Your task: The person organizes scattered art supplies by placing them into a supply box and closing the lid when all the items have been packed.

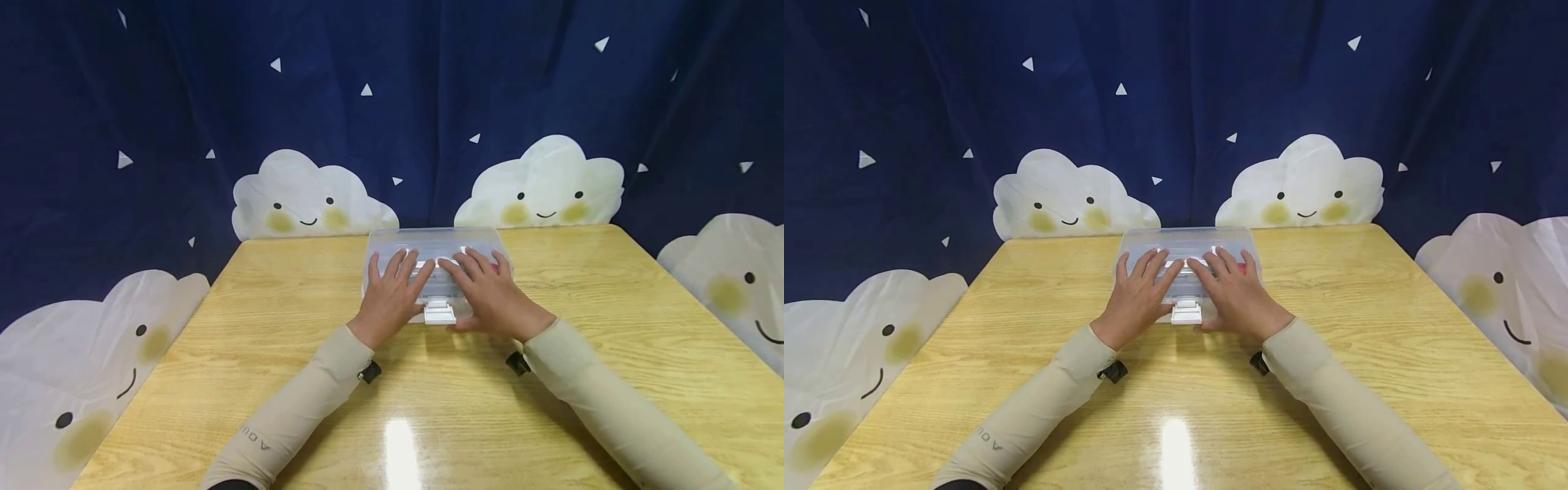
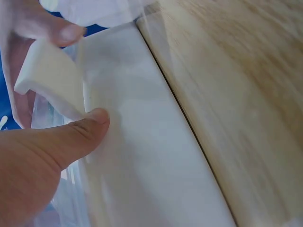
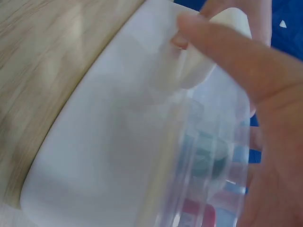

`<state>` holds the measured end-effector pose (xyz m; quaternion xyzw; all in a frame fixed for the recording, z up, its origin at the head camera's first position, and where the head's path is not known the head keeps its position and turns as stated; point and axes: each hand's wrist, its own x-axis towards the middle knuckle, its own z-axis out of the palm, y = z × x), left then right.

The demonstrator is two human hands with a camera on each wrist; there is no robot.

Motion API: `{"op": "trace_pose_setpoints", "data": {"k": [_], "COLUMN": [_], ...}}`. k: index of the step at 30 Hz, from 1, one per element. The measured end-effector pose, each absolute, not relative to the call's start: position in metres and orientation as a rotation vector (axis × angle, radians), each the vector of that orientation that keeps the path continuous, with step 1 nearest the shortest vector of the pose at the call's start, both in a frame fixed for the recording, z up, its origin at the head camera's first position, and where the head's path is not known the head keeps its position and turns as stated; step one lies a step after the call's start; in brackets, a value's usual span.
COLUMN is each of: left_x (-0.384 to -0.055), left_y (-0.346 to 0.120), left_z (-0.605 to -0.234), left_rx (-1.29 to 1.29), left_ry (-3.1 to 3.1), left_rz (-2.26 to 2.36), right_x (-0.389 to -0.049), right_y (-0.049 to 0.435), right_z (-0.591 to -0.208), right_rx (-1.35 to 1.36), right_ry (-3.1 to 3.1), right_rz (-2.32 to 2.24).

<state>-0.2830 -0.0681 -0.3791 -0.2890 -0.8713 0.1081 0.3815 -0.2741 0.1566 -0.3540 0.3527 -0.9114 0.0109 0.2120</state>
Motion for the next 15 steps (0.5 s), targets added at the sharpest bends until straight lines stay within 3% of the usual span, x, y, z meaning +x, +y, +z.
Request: {"op": "trace_pose_setpoints", "data": {"k": [15], "left_x": [-0.2836], "left_y": [-0.0684], "left_z": [-0.3776], "left_rx": [-0.742], "left_ry": [-2.241], "left_rz": [0.280], "right_x": [-0.2749], "right_y": [0.1588], "right_z": [-0.3454], "right_rx": [1.023], "right_ry": [-2.600], "right_rz": [0.284]}}
